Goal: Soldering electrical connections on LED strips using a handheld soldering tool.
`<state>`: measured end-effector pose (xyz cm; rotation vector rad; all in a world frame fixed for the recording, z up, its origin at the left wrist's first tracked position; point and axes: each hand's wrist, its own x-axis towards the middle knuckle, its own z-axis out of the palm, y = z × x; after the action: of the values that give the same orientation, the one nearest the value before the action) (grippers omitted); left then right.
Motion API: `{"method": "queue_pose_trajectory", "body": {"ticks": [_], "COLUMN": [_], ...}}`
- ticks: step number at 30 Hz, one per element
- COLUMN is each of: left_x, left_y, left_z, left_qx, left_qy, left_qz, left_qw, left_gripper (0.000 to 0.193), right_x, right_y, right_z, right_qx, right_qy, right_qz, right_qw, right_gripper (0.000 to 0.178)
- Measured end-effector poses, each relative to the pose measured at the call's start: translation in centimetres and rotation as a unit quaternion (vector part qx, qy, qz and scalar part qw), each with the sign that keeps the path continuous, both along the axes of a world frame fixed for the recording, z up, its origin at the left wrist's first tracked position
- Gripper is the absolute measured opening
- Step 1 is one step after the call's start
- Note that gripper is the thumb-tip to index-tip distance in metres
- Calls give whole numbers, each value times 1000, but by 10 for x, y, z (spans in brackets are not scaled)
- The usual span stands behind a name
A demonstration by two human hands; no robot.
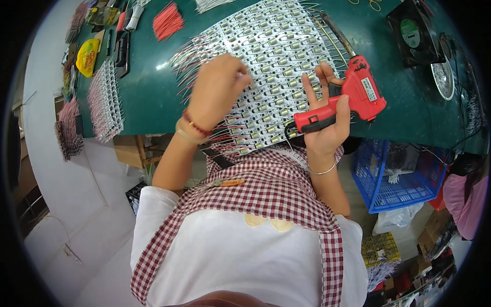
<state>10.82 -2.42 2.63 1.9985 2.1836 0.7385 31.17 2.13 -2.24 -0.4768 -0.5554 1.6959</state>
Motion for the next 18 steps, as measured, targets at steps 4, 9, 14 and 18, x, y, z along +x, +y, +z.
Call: {"method": "queue_pose_trajectory", "body": {"ticks": [4, 9, 14, 18], "left_x": [15, 11, 3, 6], "left_y": [18, 3, -40, -45], "left_z": [-10, -6, -26, -16], "left_qx": [-41, 8, 32, 2], "left_qy": [28, 23, 32, 121], "left_qz": [-91, -13, 121, 166], "left_qw": [995, 1000, 992, 979], "left_gripper": [12, 11, 14, 15], "right_x": [2, 1, -2, -3], "right_y": [-1, -1, 2, 2], "right_z": [-1, 1, 1, -1], "right_qx": [-3, 2, -1, -8], "right_qy": [2, -4, -6, -1], "right_qz": [-3, 1, -8, -13], "right_qw": [1000, 1000, 1000, 1000], "right_gripper": [32, 34, 33, 31]}}
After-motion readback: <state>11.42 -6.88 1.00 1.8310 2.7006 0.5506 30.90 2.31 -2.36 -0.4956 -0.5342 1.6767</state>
